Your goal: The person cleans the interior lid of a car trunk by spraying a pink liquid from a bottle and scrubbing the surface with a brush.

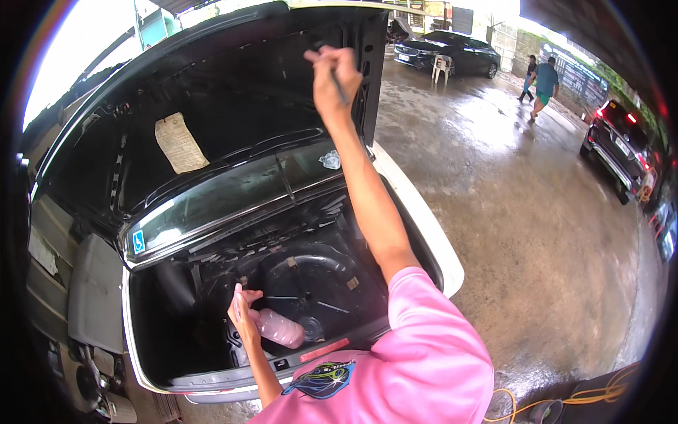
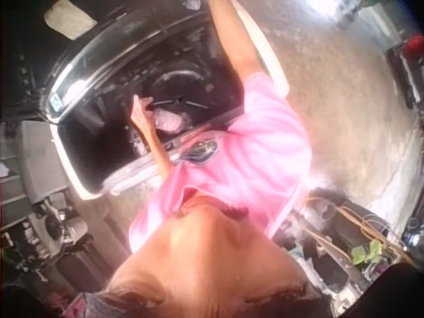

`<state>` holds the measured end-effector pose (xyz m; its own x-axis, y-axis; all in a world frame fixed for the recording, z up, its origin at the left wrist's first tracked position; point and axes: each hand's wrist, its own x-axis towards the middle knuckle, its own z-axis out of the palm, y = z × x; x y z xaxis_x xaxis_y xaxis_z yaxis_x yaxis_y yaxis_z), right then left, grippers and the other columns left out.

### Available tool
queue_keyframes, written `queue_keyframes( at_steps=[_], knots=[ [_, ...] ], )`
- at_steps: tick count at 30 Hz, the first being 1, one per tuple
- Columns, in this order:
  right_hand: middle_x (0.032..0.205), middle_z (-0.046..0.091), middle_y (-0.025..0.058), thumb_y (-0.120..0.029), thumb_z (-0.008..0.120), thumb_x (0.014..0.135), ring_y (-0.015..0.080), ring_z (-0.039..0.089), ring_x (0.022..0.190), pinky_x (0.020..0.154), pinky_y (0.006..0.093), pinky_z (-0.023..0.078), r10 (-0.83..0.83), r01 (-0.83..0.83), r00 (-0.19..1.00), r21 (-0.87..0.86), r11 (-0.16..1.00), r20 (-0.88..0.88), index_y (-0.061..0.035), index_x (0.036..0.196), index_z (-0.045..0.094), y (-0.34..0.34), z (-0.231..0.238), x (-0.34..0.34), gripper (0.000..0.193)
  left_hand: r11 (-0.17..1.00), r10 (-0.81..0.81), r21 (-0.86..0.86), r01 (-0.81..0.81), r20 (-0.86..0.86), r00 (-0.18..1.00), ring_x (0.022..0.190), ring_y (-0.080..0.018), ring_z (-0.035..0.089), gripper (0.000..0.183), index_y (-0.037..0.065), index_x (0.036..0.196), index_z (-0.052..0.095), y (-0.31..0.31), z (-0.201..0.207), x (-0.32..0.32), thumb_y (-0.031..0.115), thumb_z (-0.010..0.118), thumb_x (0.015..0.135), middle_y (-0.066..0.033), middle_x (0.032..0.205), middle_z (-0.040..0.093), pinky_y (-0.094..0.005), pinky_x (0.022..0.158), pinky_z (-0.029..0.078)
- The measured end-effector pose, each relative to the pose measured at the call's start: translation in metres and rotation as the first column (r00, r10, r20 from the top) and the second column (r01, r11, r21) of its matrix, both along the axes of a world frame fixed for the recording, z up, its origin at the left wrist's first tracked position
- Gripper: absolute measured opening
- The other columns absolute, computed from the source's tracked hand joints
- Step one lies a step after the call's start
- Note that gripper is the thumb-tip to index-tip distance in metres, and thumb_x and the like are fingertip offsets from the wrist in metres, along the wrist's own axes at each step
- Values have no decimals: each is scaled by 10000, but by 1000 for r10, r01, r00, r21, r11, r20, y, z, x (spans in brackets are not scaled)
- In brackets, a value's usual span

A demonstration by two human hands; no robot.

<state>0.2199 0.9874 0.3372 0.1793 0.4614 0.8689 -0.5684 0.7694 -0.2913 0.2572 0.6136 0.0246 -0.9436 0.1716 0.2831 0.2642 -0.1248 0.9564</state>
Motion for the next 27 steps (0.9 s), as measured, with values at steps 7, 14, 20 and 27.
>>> queue_keyframes(
  at_steps=[7, 14, 20, 27],
  knots=[
    [964, 712, 189, -115, 457, 1029, 267, 724, 956, 839, 316, 538, -98, 76, 964, -95, 993, -247, 33, 1001, 515, 36, 21, 33, 162, 994, -78, -77, 72, -71, 994, 828, -201, 675, 496, -53, 998, 684, -12, 9, -4, 412, 510, 1008, -141, 871, 716, -329, 795, 491],
    [913, 722, 179, -112, 456, 1036, 223, 741, 893, 758, 267, 531, -114, 119, 979, 21, 993, -172, -12, 972, 517, 36, 33, 50, 133, 962, -253, -116, 249, -22, 967, 702, -138, 622, 491, -32, 972, 686, 14, 22, -15, 433, 532, 993, -133, 890, 720, -289, 643, 463],
    [888, 744, 156, -124, 490, 1014, 194, 736, 767, 686, 287, 536, -202, 190, 978, 200, 961, 42, -5, 976, 533, 7, 25, 42, 131, 950, -303, -70, 304, 29, 953, 793, -154, 649, 435, -20, 987, 681, 25, 17, 1, 398, 560, 986, -142, 937, 727, -297, 699, 473],
    [883, 741, 147, -149, 579, 958, 183, 718, 813, 762, 298, 546, -108, 85, 992, 298, 951, 62, -36, 980, 551, -60, 17, 1, 118, 958, -271, -100, 270, 4, 963, 739, -133, 624, 424, -7, 979, 684, 11, 2, 4, 399, 562, 986, -112, 909, 723, -274, 621, 454]
  ],
)
